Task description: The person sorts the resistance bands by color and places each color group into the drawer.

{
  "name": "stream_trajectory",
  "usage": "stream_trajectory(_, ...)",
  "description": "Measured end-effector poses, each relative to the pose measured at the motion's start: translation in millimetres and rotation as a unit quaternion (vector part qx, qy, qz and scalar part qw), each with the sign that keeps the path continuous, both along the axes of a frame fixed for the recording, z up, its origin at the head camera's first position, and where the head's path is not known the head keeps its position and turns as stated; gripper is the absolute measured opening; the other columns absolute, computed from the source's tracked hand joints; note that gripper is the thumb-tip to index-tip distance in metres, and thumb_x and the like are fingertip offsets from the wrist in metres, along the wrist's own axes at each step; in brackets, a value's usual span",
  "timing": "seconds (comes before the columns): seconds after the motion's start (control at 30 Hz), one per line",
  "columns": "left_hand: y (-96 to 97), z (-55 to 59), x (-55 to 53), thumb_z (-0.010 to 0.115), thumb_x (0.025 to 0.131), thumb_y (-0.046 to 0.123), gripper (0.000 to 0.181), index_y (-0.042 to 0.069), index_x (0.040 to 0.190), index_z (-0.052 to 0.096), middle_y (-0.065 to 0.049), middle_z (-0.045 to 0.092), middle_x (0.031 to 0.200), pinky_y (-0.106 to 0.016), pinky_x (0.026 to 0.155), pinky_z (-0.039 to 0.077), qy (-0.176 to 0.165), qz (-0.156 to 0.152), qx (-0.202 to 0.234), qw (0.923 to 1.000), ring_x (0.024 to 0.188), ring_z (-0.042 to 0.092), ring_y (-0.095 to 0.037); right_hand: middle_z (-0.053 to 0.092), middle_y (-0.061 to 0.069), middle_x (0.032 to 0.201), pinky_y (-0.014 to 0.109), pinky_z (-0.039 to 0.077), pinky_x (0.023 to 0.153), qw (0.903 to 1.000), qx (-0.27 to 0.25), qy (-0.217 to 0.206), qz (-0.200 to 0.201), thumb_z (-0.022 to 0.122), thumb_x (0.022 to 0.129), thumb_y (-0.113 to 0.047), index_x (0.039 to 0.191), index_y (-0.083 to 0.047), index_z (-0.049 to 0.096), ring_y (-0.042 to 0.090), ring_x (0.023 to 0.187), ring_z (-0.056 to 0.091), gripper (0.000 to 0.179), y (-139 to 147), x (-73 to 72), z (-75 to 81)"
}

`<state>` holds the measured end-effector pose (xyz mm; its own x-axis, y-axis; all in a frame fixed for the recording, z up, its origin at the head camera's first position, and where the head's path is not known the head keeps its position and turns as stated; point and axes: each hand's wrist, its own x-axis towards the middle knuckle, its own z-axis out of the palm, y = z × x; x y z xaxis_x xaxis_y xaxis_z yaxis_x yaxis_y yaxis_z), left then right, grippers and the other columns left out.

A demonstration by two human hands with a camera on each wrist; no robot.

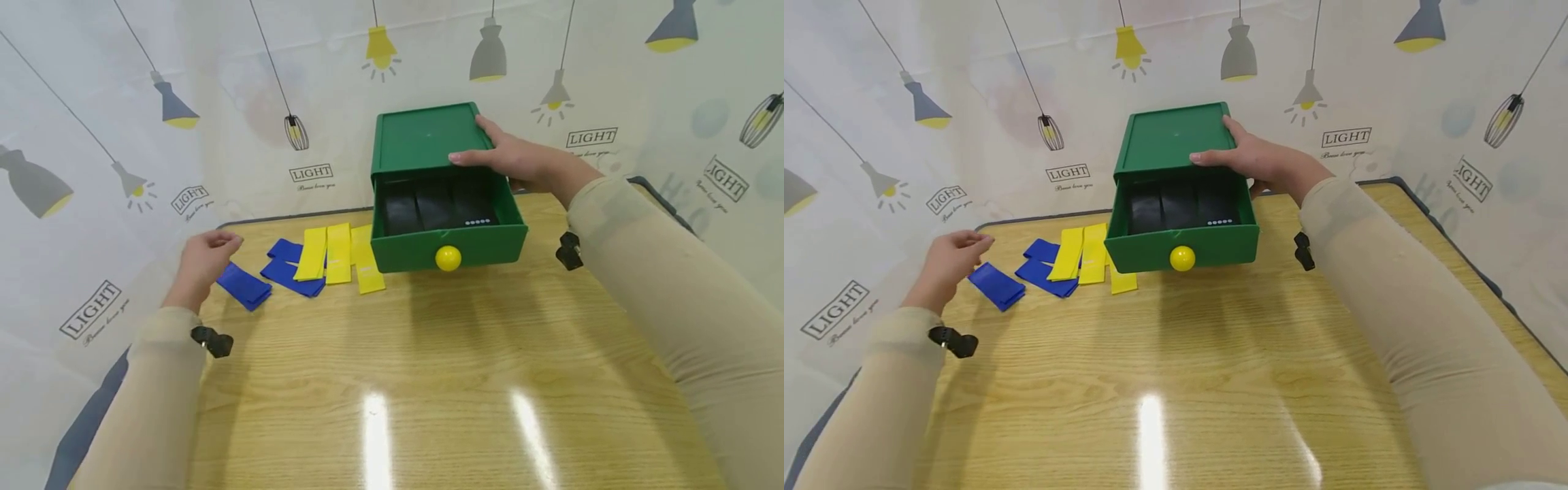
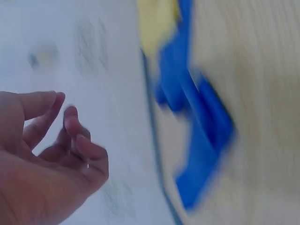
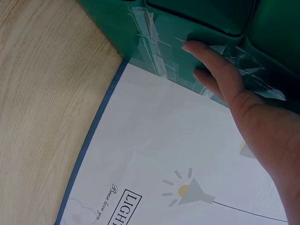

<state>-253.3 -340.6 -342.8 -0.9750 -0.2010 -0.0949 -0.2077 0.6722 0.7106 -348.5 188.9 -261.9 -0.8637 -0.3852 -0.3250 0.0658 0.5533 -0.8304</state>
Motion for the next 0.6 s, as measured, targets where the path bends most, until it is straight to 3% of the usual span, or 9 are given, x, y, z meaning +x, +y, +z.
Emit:
stream_trajectory(0.13, 88.5, 34.0, 20.3, 0.051, 0.111, 0.049, 0.049, 0.007, 0.128, 0.069, -0.005, 0.068, 0.109, -0.030, 0.077, 0.052, 0.047, -0.085, 0.059, 0.9935, 0.089, 0.058, -0.019, -0.012, 0.009, 0.180, 0.067, 0.032, 0.126, 1.0000, 0.000, -0.005, 0.001, 0.064, 0.095, -0.070, 0.159, -0.052, -0.032, 0.042, 0.156, 0.034, 0.116, 1, 0.6, 1.5)
stream_trajectory(0.23, 148.4, 48.8, 43.0, 0.058, 0.110, 0.042, 0.038, 0.008, 0.112, 0.073, -0.002, 0.069, 0.089, -0.026, 0.063, 0.052, 0.110, -0.152, 0.106, 0.9766, 0.073, 0.061, -0.022, -0.009, 0.009, 0.181, 0.067, 0.032, 0.126, 1.0000, -0.004, -0.006, 0.003, 0.063, 0.096, -0.070, 0.159, -0.052, -0.031, 0.041, 0.155, 0.035, 0.115, 2, 1.2, 3.8)
stream_trajectory(0.37, 205.0, 52.4, 73.7, 0.067, 0.107, 0.029, 0.022, 0.009, 0.102, 0.075, -0.004, 0.073, 0.080, -0.025, 0.054, 0.052, 0.237, -0.205, 0.103, 0.9440, 0.060, 0.064, -0.021, -0.011, 0.010, 0.180, 0.067, 0.031, 0.127, 1.0000, 0.006, -0.006, 0.004, 0.063, 0.095, -0.071, 0.159, -0.051, -0.032, 0.042, 0.155, 0.033, 0.116, 4, 2.7, 7.2)
stream_trajectory(0.5, 239.7, 46.4, 99.6, 0.074, 0.102, 0.018, 0.015, 0.005, 0.096, 0.075, -0.006, 0.074, 0.077, -0.022, 0.053, 0.051, 0.384, -0.222, 0.024, 0.8961, 0.057, 0.062, -0.013, -0.008, 0.012, 0.180, 0.066, 0.036, 0.125, 0.9997, 0.021, -0.013, 0.001, 0.066, 0.093, -0.070, 0.162, -0.048, -0.028, 0.042, 0.153, 0.037, 0.119, 3, 1.0, 9.7)
stream_trajectory(0.57, 252.8, 42.4, 108.1, 0.078, 0.099, 0.017, 0.013, 0.005, 0.095, 0.075, -0.005, 0.075, 0.077, -0.020, 0.056, 0.051, 0.425, -0.228, -0.014, 0.8758, 0.058, 0.061, -0.010, -0.002, 0.016, 0.180, 0.066, 0.039, 0.123, 0.9996, 0.022, -0.016, -0.003, 0.070, 0.092, -0.068, 0.163, -0.046, -0.026, 0.043, 0.151, 0.040, 0.121, 3, -2.2, 11.5)
stream_trajectory(0.6, 259.2, 40.4, 111.0, 0.079, 0.098, 0.017, 0.013, 0.004, 0.096, 0.075, -0.005, 0.076, 0.079, -0.019, 0.057, 0.053, 0.429, -0.237, -0.019, 0.8715, 0.059, 0.063, -0.009, 0.000, 0.017, 0.179, 0.066, 0.040, 0.121, 0.9996, 0.023, -0.017, -0.005, 0.071, 0.092, -0.067, 0.164, -0.045, -0.024, 0.043, 0.150, 0.040, 0.122, 3, -4.1, 12.5)
